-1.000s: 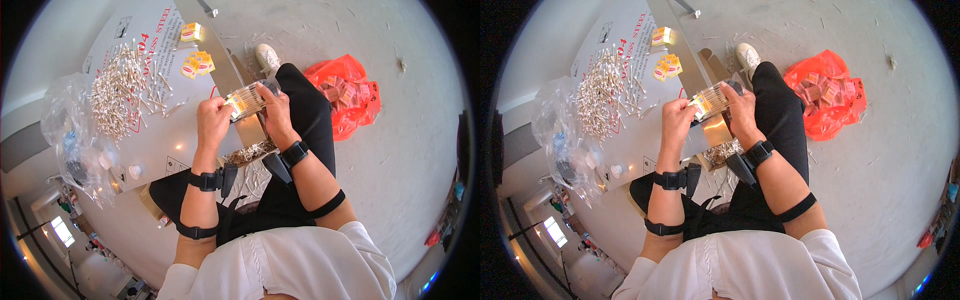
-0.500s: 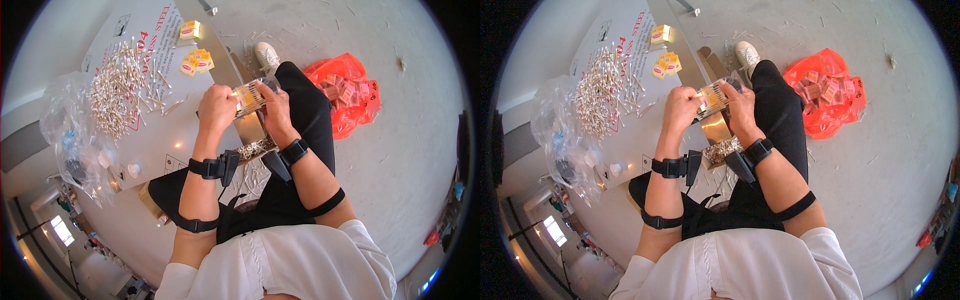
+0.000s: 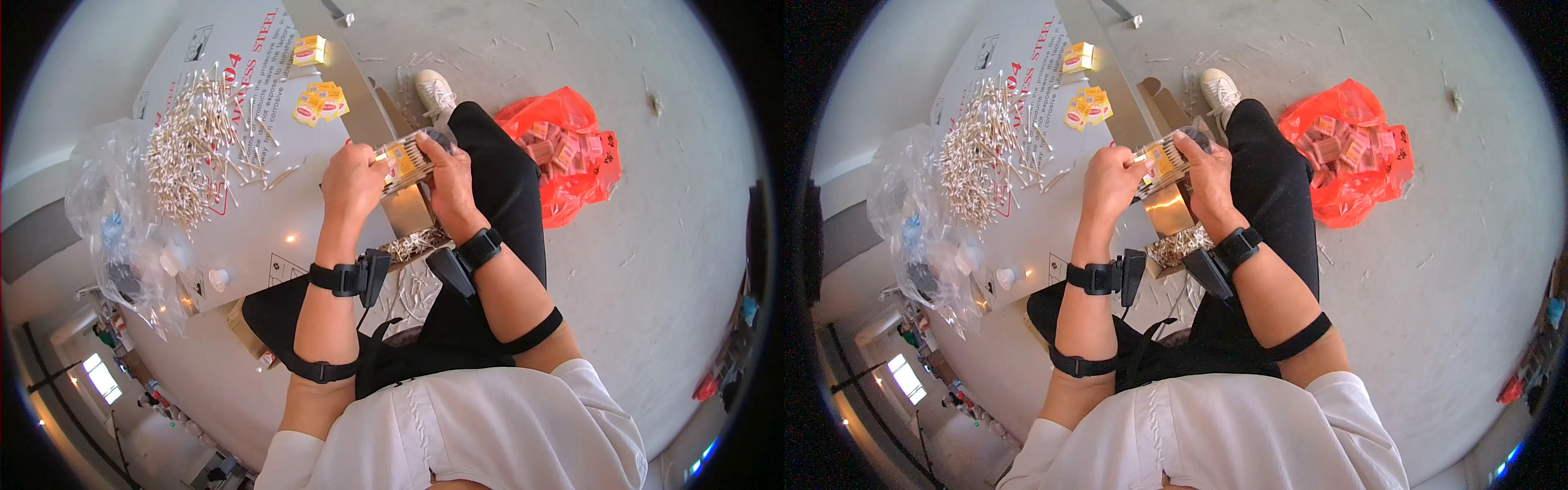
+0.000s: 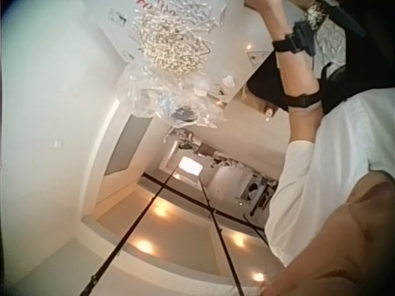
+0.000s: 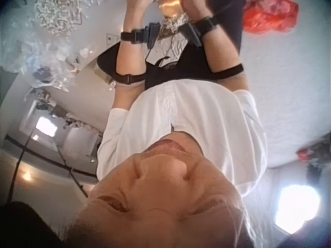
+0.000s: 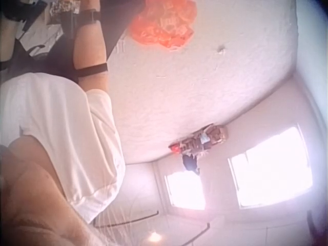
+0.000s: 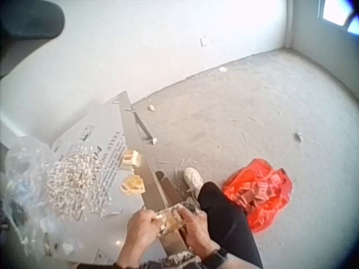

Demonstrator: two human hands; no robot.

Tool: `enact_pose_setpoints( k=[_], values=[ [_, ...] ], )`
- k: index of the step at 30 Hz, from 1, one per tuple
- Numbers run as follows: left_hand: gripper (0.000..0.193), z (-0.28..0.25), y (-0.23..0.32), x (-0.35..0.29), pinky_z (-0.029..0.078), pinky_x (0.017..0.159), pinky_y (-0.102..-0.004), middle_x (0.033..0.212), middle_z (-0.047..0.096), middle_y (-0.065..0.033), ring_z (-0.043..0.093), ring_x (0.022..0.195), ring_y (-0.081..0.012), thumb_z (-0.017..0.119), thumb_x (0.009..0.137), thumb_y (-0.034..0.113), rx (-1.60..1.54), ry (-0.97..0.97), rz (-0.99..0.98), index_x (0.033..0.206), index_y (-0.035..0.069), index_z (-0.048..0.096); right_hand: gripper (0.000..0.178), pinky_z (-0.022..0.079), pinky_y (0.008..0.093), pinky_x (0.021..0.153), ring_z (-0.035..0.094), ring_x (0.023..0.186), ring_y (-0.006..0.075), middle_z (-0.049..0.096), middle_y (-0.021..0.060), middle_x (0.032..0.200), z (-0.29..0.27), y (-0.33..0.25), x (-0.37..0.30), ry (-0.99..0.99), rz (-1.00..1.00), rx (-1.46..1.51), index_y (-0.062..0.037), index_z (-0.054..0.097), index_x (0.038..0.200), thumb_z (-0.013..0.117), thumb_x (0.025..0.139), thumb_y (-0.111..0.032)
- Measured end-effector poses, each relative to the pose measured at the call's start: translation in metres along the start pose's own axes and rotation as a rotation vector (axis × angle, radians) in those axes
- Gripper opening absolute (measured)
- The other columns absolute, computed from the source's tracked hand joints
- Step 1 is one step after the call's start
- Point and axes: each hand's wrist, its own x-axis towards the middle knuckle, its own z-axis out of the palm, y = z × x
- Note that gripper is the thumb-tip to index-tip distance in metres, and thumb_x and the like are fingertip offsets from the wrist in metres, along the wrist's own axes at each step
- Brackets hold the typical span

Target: Packaging loose cotton swabs into small plastic bags and sealing them with stickers.

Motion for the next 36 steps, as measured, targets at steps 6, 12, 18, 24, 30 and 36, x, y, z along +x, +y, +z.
enact_pose_setpoints(
  k=[6, 12, 18, 24, 30, 36],
  values=[
    [0.023, 0.005, -0.015, -0.005, 0.049, 0.064, -0.0443, 0.073, 0.064, -0.0205, 0.064, 0.069, -0.0375, 0.064, 0.081, 0.021, -0.1, 0.134, 0.028, 0.075, -0.001, 0.065, 0.017, 0.049, 0.0243, 0.063, 0.06, 0.066, 0.0093, 0.067, 0.001, 0.079, 0.001, 0.002, 0.002, 0.034, 0.007, 0.018, -0.003, 0.067, 0.085, 0.069, 0.09, -0.019],
    [0.018, 0.011, -0.012, -0.009, 0.05, 0.066, -0.0436, 0.071, 0.064, -0.0203, 0.064, 0.072, -0.0385, 0.061, 0.082, 0.017, -0.122, 0.123, 0.032, 0.075, 0.001, 0.064, 0.014, 0.049, 0.0249, 0.064, 0.06, 0.067, 0.0086, 0.067, 0.0004, 0.079, 0.003, 0.003, 0.001, 0.047, -0.056, -0.037, -0.0027, 0.067, 0.085, 0.069, 0.09, -0.016],
    [0.026, 0.02, -0.025, -0.017, 0.049, 0.084, -0.0404, 0.102, 0.067, -0.0192, 0.065, 0.096, -0.0308, 0.056, 0.092, 0.022, -0.457, 0.401, 0.141, 0.107, 0.002, 0.064, 0.016, 0.05, 0.0257, 0.064, 0.06, 0.068, 0.009, 0.066, 0.0007, 0.079, 0.003, 0.002, -0.001, 0.035, -0.06, -0.016, -0.0019, 0.067, 0.084, 0.069, 0.09, -0.017],
    [0.061, 0.056, -0.031, -0.04, 0.016, 0.118, -0.0442, 0.154, 0.028, -0.02, 0.026, 0.144, -0.0303, 0.04, 0.103, 0.032, -1.045, 0.534, 0.406, 0.148, -0.005, 0.023, 0.017, 0.049, 0.0246, 0.065, 0.059, 0.068, 0.0078, 0.066, 0.0, 0.079, 0.002, 0.005, 0.002, 0.043, -0.103, -0.063, -0.0021, 0.068, 0.085, 0.069, 0.09, -0.018],
    [0.065, 0.07, -0.005, -0.021, 0.012, 0.119, -0.0451, 0.155, 0.024, -0.019, 0.022, 0.145, -0.0303, 0.038, 0.102, 0.037, -1.278, 0.51, 0.44, 0.149, -0.005, 0.02, 0.015, 0.05, 0.025, 0.069, 0.059, 0.073, 0.0076, 0.064, -0.0017, 0.083, -0.002, 0.009, 0.005, -0.027, -0.124, -0.075, -0.0043, 0.066, 0.09, 0.07, 0.089, -0.019],
    [0.066, 0.068, -0.002, -0.02, 0.014, 0.118, -0.0443, 0.156, 0.025, -0.0181, 0.024, 0.144, -0.0301, 0.039, 0.102, 0.037, -1.354, 0.476, 0.431, 0.149, -0.005, 0.02, 0.016, 0.046, 0.0241, 0.065, 0.057, 0.069, 0.0073, 0.064, -0.0013, 0.079, 0.002, 0.009, 0.003, -0.025, -0.213, -0.094, -0.0025, 0.067, 0.087, 0.069, 0.09, -0.018]
  ],
)
